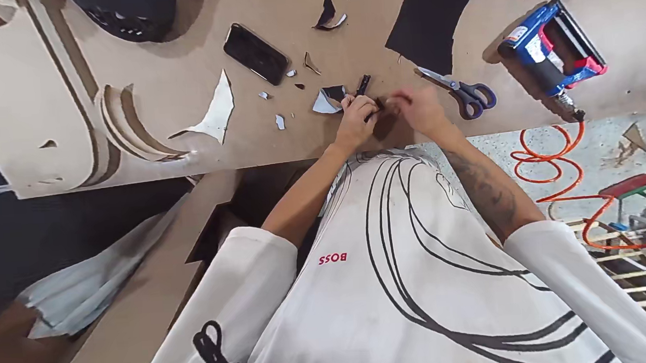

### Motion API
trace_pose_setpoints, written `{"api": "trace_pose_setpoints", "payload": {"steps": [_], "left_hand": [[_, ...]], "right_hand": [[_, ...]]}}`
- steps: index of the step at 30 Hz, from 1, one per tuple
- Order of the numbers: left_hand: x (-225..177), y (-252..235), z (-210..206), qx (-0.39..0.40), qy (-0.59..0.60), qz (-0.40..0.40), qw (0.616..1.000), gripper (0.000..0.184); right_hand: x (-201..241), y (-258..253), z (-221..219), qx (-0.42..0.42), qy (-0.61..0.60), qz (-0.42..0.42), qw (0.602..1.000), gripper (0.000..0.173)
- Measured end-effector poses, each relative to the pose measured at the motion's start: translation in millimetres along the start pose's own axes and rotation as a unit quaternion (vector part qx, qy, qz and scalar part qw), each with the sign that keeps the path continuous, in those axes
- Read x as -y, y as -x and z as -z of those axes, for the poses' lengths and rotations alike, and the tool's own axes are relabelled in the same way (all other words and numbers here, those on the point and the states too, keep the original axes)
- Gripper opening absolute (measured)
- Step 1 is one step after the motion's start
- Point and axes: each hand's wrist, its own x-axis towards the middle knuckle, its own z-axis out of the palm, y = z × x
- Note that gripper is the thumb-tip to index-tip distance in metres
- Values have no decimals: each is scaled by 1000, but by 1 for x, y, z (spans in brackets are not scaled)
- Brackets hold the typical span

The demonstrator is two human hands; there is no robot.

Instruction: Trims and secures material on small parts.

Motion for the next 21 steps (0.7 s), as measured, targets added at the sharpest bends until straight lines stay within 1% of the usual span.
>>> {"api": "trace_pose_setpoints", "payload": {"steps": [1,2,4,6,7,9,10,11,12,14,15,16,17,18,19,20,21], "left_hand": [[-1,0,-1,-12,9,5,1000,16],[-2,0,-3,-26,14,12,1000,20],[-3,-1,-5,-39,16,26,999,21],[-4,-1,-6,-38,9,35,999,22],[-4,-1,-7,-33,6,36,999,22],[-3,-2,-6,-21,3,35,999,23],[-3,-3,-5,-15,-1,34,999,23],[-3,-4,-4,-1,-7,36,999,23],[-3,-5,-3,17,-15,42,999,24],[-2,-8,-1,44,-24,57,997,25],[-3,-8,-2,52,-25,63,996,24],[-4,-6,-1,64,-25,72,995,23],[-3,-8,-1,71,-23,72,995,22],[0,-10,-1,73,-18,67,995,21],[1,-9,-1,77,-12,66,995,20],[1,-7,-1,80,-6,62,995,19],[3,-7,-1,80,-2,55,995,17]], "right_hand": [[1,9,14,-36,13,-50,998,24],[0,20,31,-71,51,-93,992,26],[-9,45,71,-125,153,-177,964,33],[-30,69,113,-148,229,-258,927,49],[-47,77,131,-162,255,-282,911,59],[-79,85,159,-150,274,-313,897,80],[-95,84,170,-129,271,-318,900,84],[-108,81,180,-103,255,-317,908,85],[-118,76,190,-76,239,-315,915,82],[-142,66,207,-40,219,-311,924,71],[-156,67,212,-31,209,-313,926,65],[-165,73,212,-26,204,-318,925,64],[-164,78,211,-30,213,-325,921,62],[-151,84,207,-29,227,-335,914,63],[-122,92,198,-24,240,-350,905,68],[-81,103,185,-25,244,-361,900,69],[-38,113,169,-23,229,-360,904,65]]}}
